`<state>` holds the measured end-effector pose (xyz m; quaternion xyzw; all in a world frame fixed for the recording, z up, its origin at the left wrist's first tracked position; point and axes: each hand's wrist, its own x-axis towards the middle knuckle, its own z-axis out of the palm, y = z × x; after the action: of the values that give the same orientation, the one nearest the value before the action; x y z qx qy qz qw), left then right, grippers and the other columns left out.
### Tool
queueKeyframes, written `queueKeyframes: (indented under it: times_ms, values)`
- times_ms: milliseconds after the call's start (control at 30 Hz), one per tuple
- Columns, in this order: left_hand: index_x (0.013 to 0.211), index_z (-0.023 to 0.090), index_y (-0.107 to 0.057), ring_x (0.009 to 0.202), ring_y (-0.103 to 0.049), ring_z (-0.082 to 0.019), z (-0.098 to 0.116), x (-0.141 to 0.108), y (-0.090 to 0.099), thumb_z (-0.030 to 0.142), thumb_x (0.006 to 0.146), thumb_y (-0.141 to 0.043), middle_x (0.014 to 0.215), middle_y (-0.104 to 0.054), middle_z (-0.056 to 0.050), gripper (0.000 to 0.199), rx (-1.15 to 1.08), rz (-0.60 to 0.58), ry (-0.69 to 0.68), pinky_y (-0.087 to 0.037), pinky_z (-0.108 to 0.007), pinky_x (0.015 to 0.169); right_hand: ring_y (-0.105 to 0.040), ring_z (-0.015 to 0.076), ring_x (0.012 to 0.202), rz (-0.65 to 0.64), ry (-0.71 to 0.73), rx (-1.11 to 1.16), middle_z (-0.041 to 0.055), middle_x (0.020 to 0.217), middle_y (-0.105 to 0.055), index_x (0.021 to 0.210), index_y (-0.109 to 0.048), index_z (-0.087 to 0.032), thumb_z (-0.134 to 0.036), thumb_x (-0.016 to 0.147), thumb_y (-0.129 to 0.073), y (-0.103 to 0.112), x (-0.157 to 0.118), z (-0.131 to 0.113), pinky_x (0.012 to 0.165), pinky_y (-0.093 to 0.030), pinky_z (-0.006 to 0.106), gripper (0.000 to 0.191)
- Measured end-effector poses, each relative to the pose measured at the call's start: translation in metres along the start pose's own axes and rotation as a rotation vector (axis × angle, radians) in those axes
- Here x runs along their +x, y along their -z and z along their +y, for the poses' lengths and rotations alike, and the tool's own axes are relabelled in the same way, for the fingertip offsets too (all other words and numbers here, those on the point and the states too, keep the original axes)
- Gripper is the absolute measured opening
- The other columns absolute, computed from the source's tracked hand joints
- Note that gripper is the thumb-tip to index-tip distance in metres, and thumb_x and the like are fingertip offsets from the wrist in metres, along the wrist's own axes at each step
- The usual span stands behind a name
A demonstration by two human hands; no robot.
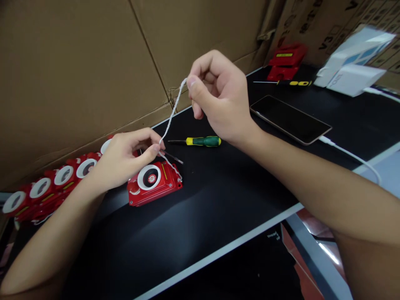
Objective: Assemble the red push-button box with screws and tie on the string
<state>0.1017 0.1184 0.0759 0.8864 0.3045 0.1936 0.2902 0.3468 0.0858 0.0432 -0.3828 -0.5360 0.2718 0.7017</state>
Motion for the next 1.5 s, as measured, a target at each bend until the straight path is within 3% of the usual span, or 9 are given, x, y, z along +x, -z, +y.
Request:
queueKeyframes:
  times_ms: [167,333,567,733,867,1067,1200,1300,1500]
  values:
    - [0.094,0.022,-0.075,0.079,-0.079,-0.019,-0.006,0.000,0.002,0.026,0.092,-0.069,0.088,-0.084,-0.001,0.008,-0.080,-0.083,0.028,-0.062,-0.030,0.074,-0.054,0.0123,0.056,-0.126,0.001,0.021,-0.0027,0.075,-0.059,0.089,-0.058,-0.028,-0.069,0.088,-0.093,-0.004,-0.004,0.005,0.055,-0.043,0.035,0.054]
    - [0.093,0.023,-0.080,0.081,-0.081,-0.019,-0.013,0.002,-0.004,0.022,0.090,-0.066,0.091,-0.086,0.000,0.014,-0.055,-0.145,0.015,-0.064,-0.030,0.080,-0.053,0.0106,0.056,-0.181,-0.056,0.030,-0.0027,0.079,-0.060,0.088,-0.060,-0.026,-0.060,0.087,-0.098,-0.007,-0.006,0.009,0.052,-0.045,0.032,0.050]
    - [0.101,0.022,-0.079,0.090,-0.082,-0.021,-0.013,0.003,-0.011,0.027,0.097,-0.068,0.100,-0.086,-0.003,0.012,-0.103,-0.050,0.025,-0.065,-0.032,0.085,-0.056,0.0099,0.056,-0.366,-0.106,0.042,-0.0030,0.078,-0.063,0.088,-0.064,-0.024,-0.045,0.090,-0.097,-0.006,-0.008,0.005,0.052,-0.049,0.029,0.039]
    - [0.112,0.021,-0.079,0.101,-0.082,-0.022,-0.006,0.001,-0.016,0.038,0.104,-0.072,0.110,-0.086,-0.006,0.020,-0.290,-0.068,0.025,-0.065,-0.033,0.094,-0.059,0.0112,0.059,-0.451,-0.138,0.027,-0.0014,0.078,-0.066,0.087,-0.064,-0.023,-0.040,0.092,-0.094,-0.007,-0.010,0.003,0.053,-0.050,0.029,0.035]
    - [0.109,0.021,-0.078,0.096,-0.080,-0.020,-0.004,-0.001,-0.018,0.036,0.102,-0.076,0.106,-0.085,-0.005,0.017,-0.355,-0.061,0.040,-0.062,-0.030,0.086,-0.058,0.0096,0.059,-0.531,-0.142,0.064,-0.0016,0.077,-0.068,0.087,-0.064,-0.022,-0.035,0.095,-0.091,-0.006,-0.011,0.005,0.054,-0.050,0.026,0.031]
    - [0.101,0.019,-0.082,0.090,-0.074,-0.017,-0.004,0.000,-0.017,0.031,0.099,-0.081,0.106,-0.080,-0.006,0.013,-0.365,-0.078,0.003,-0.060,-0.028,0.082,-0.059,0.0091,0.056,-0.463,-0.045,0.049,-0.0022,0.075,-0.065,0.088,-0.065,-0.020,-0.032,0.096,-0.086,-0.005,-0.009,0.013,0.049,-0.045,0.025,0.025]
    - [0.100,0.019,-0.084,0.091,-0.072,-0.016,-0.001,0.000,-0.013,0.027,0.099,-0.082,0.107,-0.078,-0.006,0.008,-0.362,-0.010,-0.054,-0.060,-0.027,0.083,-0.056,0.0099,0.056,-0.340,-0.031,-0.129,-0.0011,0.074,-0.065,0.087,-0.066,-0.021,-0.022,0.097,-0.076,-0.004,-0.007,0.017,0.050,-0.042,0.026,0.015]
    - [0.100,0.021,-0.087,0.097,-0.072,-0.018,-0.001,0.000,-0.011,0.030,0.099,-0.084,0.113,-0.079,-0.008,0.010,-0.378,-0.005,-0.080,-0.062,-0.029,0.086,-0.059,0.0122,0.063,-0.344,-0.059,-0.262,0.0001,0.074,-0.066,0.085,-0.065,-0.022,-0.019,0.095,-0.073,-0.002,-0.005,0.016,0.056,-0.045,0.027,0.013]
    - [0.097,0.022,-0.089,0.105,-0.074,-0.021,-0.007,0.001,-0.011,0.038,0.094,-0.092,0.128,-0.079,-0.010,0.016,-0.420,0.084,-0.062,-0.064,-0.034,0.093,-0.060,0.0115,0.063,-0.641,-0.154,-0.289,-0.0027,0.071,-0.068,0.087,-0.068,-0.020,-0.025,0.090,-0.076,0.003,-0.003,0.012,0.060,-0.044,0.026,0.010]
